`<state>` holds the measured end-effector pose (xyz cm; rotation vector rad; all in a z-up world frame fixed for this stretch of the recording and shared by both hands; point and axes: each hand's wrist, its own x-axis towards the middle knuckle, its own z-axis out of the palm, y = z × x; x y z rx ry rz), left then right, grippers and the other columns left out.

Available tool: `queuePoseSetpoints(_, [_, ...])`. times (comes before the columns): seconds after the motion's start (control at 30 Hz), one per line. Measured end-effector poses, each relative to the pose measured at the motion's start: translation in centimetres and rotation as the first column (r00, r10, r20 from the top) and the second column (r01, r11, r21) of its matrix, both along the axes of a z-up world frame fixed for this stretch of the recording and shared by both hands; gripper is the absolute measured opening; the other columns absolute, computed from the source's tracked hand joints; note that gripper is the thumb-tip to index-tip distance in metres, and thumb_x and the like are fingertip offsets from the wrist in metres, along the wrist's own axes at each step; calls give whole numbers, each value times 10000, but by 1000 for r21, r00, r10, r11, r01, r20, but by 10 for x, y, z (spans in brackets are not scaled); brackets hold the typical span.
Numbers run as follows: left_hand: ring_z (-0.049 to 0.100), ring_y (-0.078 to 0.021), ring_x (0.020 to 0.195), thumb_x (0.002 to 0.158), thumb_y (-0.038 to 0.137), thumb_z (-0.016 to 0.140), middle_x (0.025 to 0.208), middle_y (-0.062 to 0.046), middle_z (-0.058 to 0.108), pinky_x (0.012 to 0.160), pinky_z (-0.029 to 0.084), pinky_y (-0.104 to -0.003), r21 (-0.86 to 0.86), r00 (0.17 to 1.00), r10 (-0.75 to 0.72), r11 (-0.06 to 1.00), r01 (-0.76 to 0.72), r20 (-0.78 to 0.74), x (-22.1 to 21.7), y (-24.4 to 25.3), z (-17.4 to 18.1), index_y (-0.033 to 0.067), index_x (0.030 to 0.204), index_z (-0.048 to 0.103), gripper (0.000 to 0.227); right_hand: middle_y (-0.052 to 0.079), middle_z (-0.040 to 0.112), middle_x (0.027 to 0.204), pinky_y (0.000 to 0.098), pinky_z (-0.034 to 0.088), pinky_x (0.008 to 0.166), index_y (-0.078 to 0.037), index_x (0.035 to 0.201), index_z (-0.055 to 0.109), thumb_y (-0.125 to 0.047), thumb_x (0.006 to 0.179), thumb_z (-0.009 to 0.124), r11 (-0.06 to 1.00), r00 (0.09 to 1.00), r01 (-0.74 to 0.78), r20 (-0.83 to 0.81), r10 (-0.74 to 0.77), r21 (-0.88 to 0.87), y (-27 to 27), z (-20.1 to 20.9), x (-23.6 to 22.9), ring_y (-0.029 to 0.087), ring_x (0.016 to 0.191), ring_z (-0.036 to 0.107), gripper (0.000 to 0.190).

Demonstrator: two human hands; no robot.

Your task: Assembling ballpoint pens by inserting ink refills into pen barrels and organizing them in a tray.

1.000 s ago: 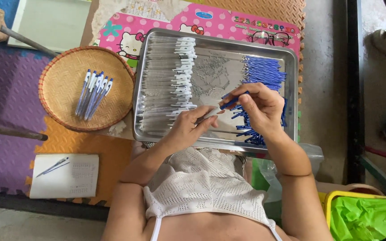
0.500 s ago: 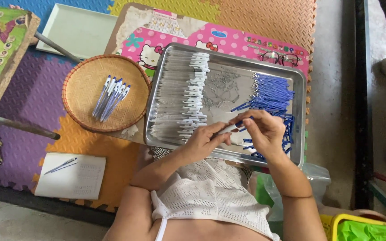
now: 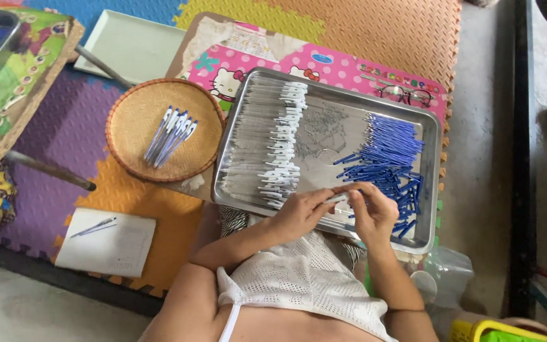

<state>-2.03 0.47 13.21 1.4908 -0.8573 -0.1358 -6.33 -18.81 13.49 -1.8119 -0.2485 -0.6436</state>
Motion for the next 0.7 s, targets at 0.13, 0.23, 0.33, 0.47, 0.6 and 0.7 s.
queuePoseSetpoints(0.13, [721, -222, 699, 1058, 115, 661, 842, -148, 773, 647, 554, -319, 29, 998, -65, 997, 65, 7, -1, -2, -10, -2, 1219, 703, 203, 208, 769, 855, 360, 608, 732, 79, 967, 742, -21, 991, 717, 999, 998, -5, 64, 3, 43, -10, -5, 0, 312, 786, 775, 106])
queuePoseSetpoints(0.23, [639, -175, 617, 1120, 84, 527, 829, -141, 751, 585, 509, -266, 78, 984, -152, 984, 159, -94, 3, 6, -1, -14, 1203, 677, 197, 214, 754, 1003, 356, 609, 794, 104, 1238, 642, -62, 1019, 706, 993, 990, 44, 130, -58, 108, 1, 3, 2, 302, 935, 777, 282])
queuePoseSetpoints(0.33, [647, -191, 659, 1133, 101, 520, 822, -115, 746, 603, 497, -297, 19, 982, -173, 984, 175, -76, 1, -5, -28, 2, 1208, 653, 182, 340, 733, 995, 467, 606, 809, 203, 1256, 594, -71, 1034, 643, 999, 957, -2, 289, -9, 37, -4, -11, 5, 431, 935, 775, 356])
queuePoseSetpoints(0.47, [556, -70, 627, 1124, 73, 498, 795, -18, 726, 585, 430, -212, -74, 918, -335, 942, 327, -214, -1, -6, -26, 57, 1136, 640, 143, 330, 746, 955, 420, 601, 757, 204, 1191, 609, -74, 1040, 609, 991, 968, -67, 247, 36, 118, -2, -31, -3, 369, 892, 782, 316])
queuePoseSetpoints(0.6, [552, -62, 635, 1131, 90, 505, 785, 7, 744, 612, 448, -212, -129, 908, -346, 937, 324, -238, -5, -8, -20, 88, 1091, 667, 167, 346, 725, 999, 467, 585, 872, 192, 1245, 573, -109, 1061, 579, 984, 963, -75, 269, 29, 162, -8, -45, -7, 402, 940, 765, 352])
queuePoseSetpoints(0.7, [583, -112, 655, 1116, 72, 513, 797, -14, 755, 638, 463, -252, -70, 935, -299, 954, 291, -192, -1, -8, -16, 93, 1086, 672, 164, 355, 704, 1020, 519, 570, 924, 180, 1334, 501, -108, 1046, 596, 984, 966, -56, 257, 11, 170, 1, -35, -11, 444, 983, 748, 418])
